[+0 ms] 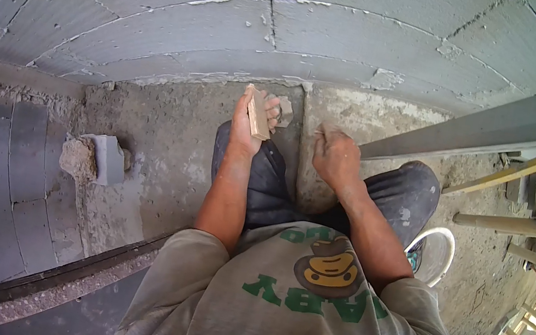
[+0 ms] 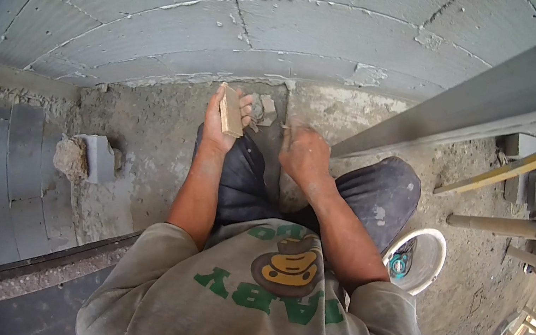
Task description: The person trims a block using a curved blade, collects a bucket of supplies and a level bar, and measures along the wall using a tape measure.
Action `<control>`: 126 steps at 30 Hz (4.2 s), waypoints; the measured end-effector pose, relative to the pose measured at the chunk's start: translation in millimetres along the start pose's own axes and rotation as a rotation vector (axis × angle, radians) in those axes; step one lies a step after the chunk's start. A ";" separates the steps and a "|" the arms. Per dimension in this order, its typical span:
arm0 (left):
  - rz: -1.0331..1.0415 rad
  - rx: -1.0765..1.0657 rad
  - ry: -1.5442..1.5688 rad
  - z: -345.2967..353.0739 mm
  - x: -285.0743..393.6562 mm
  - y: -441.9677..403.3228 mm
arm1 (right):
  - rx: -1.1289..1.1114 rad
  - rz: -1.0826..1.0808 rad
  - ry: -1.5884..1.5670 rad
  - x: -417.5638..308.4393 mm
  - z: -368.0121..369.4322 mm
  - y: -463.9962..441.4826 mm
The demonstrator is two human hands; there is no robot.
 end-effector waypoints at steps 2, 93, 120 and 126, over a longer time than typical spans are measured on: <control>-0.022 -0.245 0.099 19.3 3.9 1.7 | 0.053 0.085 0.127 11.8 -9.1 -4.1; 0.183 -0.073 -0.570 64.0 -8.8 48.0 | 0.035 0.453 -0.776 28.5 38.7 2.3; 0.417 0.004 -0.868 64.7 1.6 60.7 | -0.220 0.401 -0.287 47.1 59.3 11.3; 0.480 0.016 -0.474 72.9 65.5 84.4 | -0.477 0.353 0.174 46.6 55.0 21.0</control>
Point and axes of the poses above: each hand's wrist, its own y-axis away from the middle knuckle, its own z-axis out of the palm, x = y × z, the point moved 9 cm from there along -y, towards the middle knuckle, and after that the axes turned 13 degrees about -z, right-handed, at the moved point
